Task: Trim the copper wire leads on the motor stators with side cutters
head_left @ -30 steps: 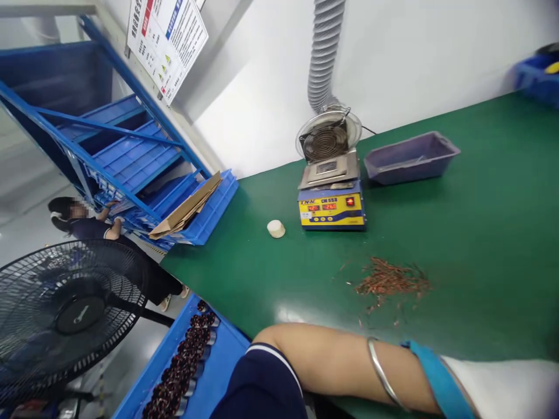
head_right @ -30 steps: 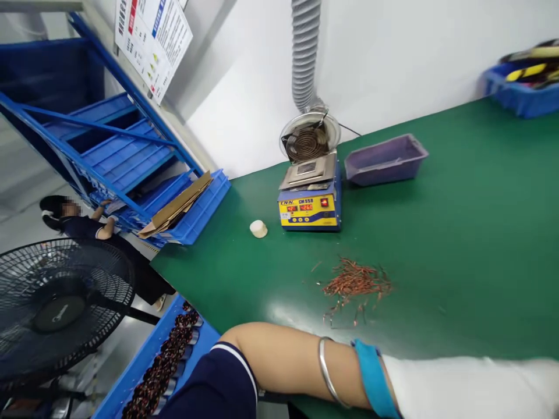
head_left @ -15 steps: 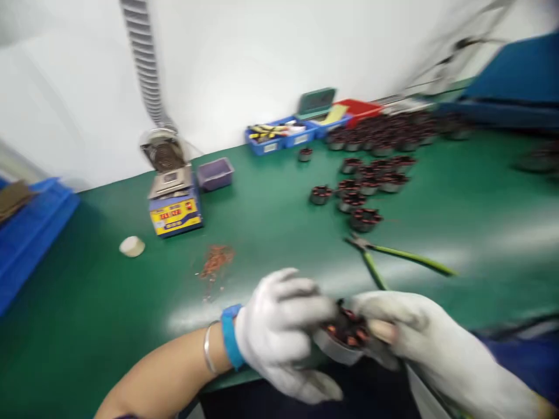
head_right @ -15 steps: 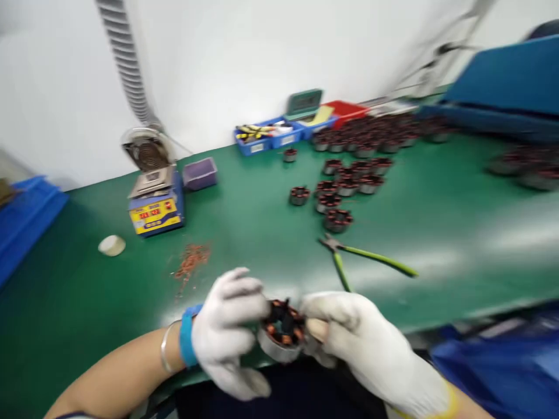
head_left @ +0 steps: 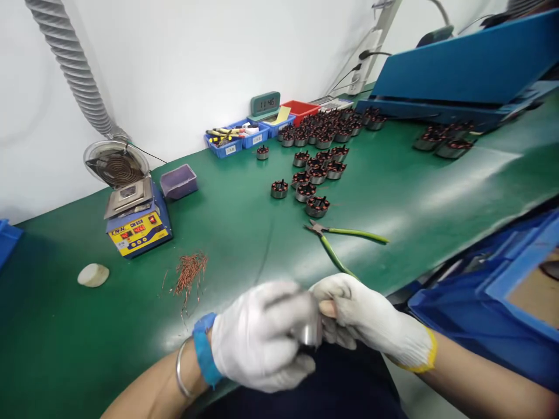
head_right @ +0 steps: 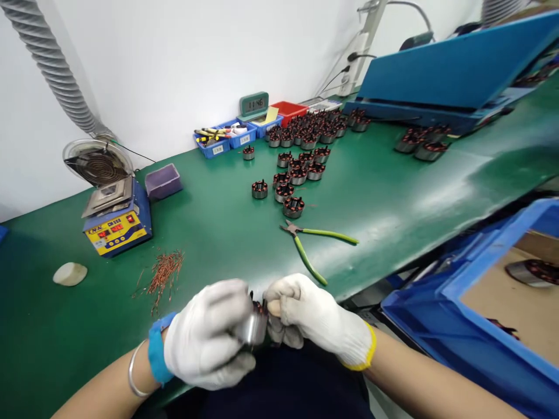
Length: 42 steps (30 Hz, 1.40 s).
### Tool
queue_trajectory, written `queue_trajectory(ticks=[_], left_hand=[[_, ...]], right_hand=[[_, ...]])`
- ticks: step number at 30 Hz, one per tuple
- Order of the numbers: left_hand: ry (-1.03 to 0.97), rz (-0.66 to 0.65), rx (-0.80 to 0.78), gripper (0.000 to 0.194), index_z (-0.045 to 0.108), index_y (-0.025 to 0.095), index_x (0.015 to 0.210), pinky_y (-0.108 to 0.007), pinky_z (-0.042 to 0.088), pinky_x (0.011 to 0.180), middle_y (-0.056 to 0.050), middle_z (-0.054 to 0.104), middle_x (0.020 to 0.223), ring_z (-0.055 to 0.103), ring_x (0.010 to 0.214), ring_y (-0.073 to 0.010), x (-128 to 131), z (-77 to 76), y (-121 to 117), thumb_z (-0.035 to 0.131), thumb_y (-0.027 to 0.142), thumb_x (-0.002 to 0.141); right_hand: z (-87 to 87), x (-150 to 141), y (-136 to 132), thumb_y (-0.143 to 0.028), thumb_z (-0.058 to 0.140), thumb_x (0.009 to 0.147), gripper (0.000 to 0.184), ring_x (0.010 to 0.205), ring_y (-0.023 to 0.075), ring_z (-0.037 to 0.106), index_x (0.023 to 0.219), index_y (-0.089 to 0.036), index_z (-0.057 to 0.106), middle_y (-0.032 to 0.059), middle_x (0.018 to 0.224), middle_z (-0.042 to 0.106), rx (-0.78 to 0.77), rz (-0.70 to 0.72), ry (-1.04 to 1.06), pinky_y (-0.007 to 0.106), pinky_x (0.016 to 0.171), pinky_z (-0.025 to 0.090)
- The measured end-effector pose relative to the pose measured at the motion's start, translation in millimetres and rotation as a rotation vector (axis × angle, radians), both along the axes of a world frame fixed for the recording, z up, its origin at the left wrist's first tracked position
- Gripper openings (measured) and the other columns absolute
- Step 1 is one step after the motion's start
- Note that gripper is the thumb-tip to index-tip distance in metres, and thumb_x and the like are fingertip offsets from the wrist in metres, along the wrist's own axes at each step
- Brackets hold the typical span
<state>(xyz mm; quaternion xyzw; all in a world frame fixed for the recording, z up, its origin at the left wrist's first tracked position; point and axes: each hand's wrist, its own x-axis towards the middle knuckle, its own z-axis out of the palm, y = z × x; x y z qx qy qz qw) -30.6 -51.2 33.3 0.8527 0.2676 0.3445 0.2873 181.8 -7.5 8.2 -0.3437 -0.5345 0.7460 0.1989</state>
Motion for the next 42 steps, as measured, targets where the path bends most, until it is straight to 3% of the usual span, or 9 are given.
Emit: queue_trajectory(ticks=[2,6,12,14,17,22,30,35,42], left_hand=[[0.005,0.062,0.136,0.027,0.058,0.027,0.094,-0.046,0.053,0.091,-0.007,0.066,0.103,0.064,0.1,-0.0269,1,-4.5,-1,0.071,0.038,0.073],[0.018,0.307,-0.196,0.059,0.045,0.019,0.125,-0.037,0.057,0.082,-0.011,0.066,0.108,0.067,0.092,-0.024,6,-16.9,4,0.067,0.039,0.073],[0.297,0.333,0.311,0.037,0.055,0.021,0.11,-0.053,0.037,0.106,-0.009,0.068,0.113,0.062,0.108,-0.0273,3,-25.0,13,0.061,0.024,0.074],[0.266,0.381,0.346,0.038,0.053,0.021,0.11,-0.051,0.038,0.105,-0.008,0.069,0.111,0.063,0.108,-0.0252,3,-27.1,14,0.062,0.024,0.073],[0.19,0.453,0.322,0.042,0.051,0.022,0.11,-0.049,0.04,0.103,-0.008,0.07,0.107,0.065,0.103,-0.0237,4,-30.5,14,0.068,0.028,0.072],[0.19,0.413,0.268,0.05,0.049,0.023,0.112,-0.05,0.038,0.105,-0.007,0.07,0.108,0.065,0.103,-0.0234,6,-36.4,14,0.073,0.027,0.068],[0.377,0.637,-0.042,0.041,0.057,0.018,0.093,-0.053,0.045,0.096,-0.014,0.064,0.106,0.059,0.108,-0.0338,-7,-35.5,27,0.073,0.028,0.057],[0.406,0.665,-0.191,0.055,0.057,0.016,0.106,-0.049,0.045,0.096,-0.013,0.06,0.115,0.056,0.107,-0.0318,-2,-23.7,31,0.074,0.033,0.056],[0.453,0.635,-0.29,0.011,0.058,0.021,0.079,-0.036,0.047,0.082,-0.002,0.063,0.083,0.057,0.086,-0.0206,-4,-28.0,38,0.055,0.012,0.073]], right_hand=[[4.3,3,0,-0.063,0.063,0.07,0.049,0.038,0.0082,0.041,0.057,-0.017,0.05,0.0012,0.051,0.053,0.093,0.034,0.01,0.022,0.035,0.03],[3.5,0,0,-0.049,0.059,0.078,0.041,0.048,0.0089,0.044,0.055,-0.016,0.053,0.0012,0.055,0.051,0.33,0.015,-0.047,0.022,0.044,0.033],[-20.3,-17,-12,-0.051,0.051,0.07,0.035,0.03,0.0078,0.027,0.055,-0.022,0.038,-0.0055,0.038,0.037,-0.148,-0.202,0.114,0.022,0.031,0.021],[-15.6,-11,-10,-0.047,0.049,0.077,0.032,0.036,0.0112,0.041,0.059,-0.021,0.046,-0.0011,0.045,0.048,0.112,-0.168,-0.015,0.024,0.035,0.034],[2.1,4,-3,-0.039,0.056,0.081,0.025,0.085,0.0236,0.065,0.09,-0.017,0.063,0.013,0.092,0.069,0.945,-0.209,-0.325,0.038,0.073,0.054],[14.5,10,8,-0.018,0.047,0.087,0.015,0.099,0.0219,0.061,0.094,-0.018,0.061,0.0093,0.095,0.068,1.641,0.025,-0.405,0.05,0.105,0.038],[-10.2,69,65,-0.034,0.05,0.089,0.023,0.111,0.0273,0.056,0.096,-0.018,0.065,0.0146,0.111,0.064,1.465,-0.031,-0.857,0.043,0.097,0.044],[-25.0,86,72,-0.056,0.066,0.07,0.091,0.128,0.0453,0.037,0.137,0.001,0.042,0.0328,0.138,0.039,1.261,-0.116,-1.331,0.051,0.103,0.035],[-20.4,78,65,-0.038,0.055,0.078,0.059,0.088,0.0322,0.06,0.135,-0.026,0.049,0.0142,0.109,0.063,1.12,-0.126,-1.276,0.041,0.064,0.042]])
